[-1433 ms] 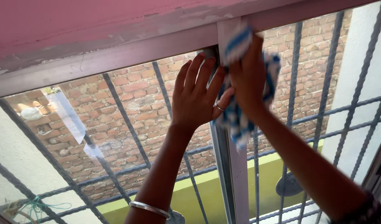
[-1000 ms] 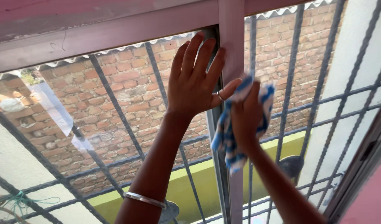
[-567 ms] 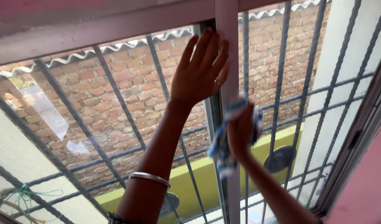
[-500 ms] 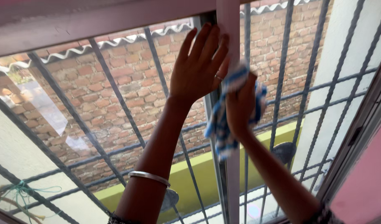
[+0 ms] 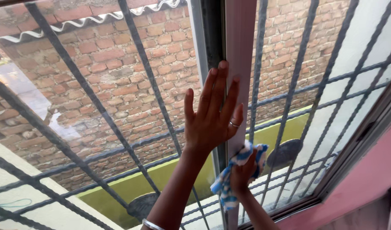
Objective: The person wipes the window frame and glass with a blue and white striped cloth. They clean the vertical and horizontal sections of the frame and the glass pane, moving the cloth back and forth to remove dust and dirt.
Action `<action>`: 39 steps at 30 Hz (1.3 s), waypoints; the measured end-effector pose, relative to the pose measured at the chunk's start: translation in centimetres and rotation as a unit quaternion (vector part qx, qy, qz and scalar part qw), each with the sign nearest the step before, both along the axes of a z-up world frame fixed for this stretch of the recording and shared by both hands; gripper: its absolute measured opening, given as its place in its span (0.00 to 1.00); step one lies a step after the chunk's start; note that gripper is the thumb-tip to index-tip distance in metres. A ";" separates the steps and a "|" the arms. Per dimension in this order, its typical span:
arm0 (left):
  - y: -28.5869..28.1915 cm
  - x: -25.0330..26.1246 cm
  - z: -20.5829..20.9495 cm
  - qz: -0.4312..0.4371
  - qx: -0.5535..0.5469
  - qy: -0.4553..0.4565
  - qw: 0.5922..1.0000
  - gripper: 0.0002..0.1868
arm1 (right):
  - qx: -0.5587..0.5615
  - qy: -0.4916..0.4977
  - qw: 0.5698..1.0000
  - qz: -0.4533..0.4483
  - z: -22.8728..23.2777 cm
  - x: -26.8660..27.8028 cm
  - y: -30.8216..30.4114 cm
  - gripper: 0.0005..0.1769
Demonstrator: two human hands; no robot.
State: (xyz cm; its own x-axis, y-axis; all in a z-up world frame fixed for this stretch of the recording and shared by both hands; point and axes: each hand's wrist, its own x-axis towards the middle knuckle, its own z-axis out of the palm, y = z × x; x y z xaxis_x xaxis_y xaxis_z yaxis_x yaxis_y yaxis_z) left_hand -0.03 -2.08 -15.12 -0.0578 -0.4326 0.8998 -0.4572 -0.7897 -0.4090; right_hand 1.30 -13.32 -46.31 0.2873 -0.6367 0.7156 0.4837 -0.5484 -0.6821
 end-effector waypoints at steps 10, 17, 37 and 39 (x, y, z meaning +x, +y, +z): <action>0.7 -1.5 0.2 -0.075 -0.048 -0.015 0.996 0.21 | 0.068 0.093 0.993 0.013 4.0 -3.8 1.3 0.29; 0.9 -1.0 -0.2 -0.132 -0.057 0.024 0.989 0.23 | -0.038 -0.066 0.992 0.098 23.6 -1.7 -1.0 0.28; 1.1 -1.2 -0.3 -0.140 -0.045 0.022 0.989 0.32 | 0.016 -0.008 0.997 0.069 11.2 -2.8 0.1 0.26; 1.0 -1.1 -0.3 -0.142 -0.050 0.033 0.988 0.32 | 0.013 -0.031 0.996 0.088 16.1 -2.3 -0.2 0.25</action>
State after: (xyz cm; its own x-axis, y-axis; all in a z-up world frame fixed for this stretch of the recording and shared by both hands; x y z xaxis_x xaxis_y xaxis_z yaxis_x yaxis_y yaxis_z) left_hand -1.09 -1.09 -15.47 -0.1037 -0.3156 0.9432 -0.6889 -0.6612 -0.2970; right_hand -1.00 -13.56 -30.23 0.3513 -0.5985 0.7200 0.6129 -0.4343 -0.6601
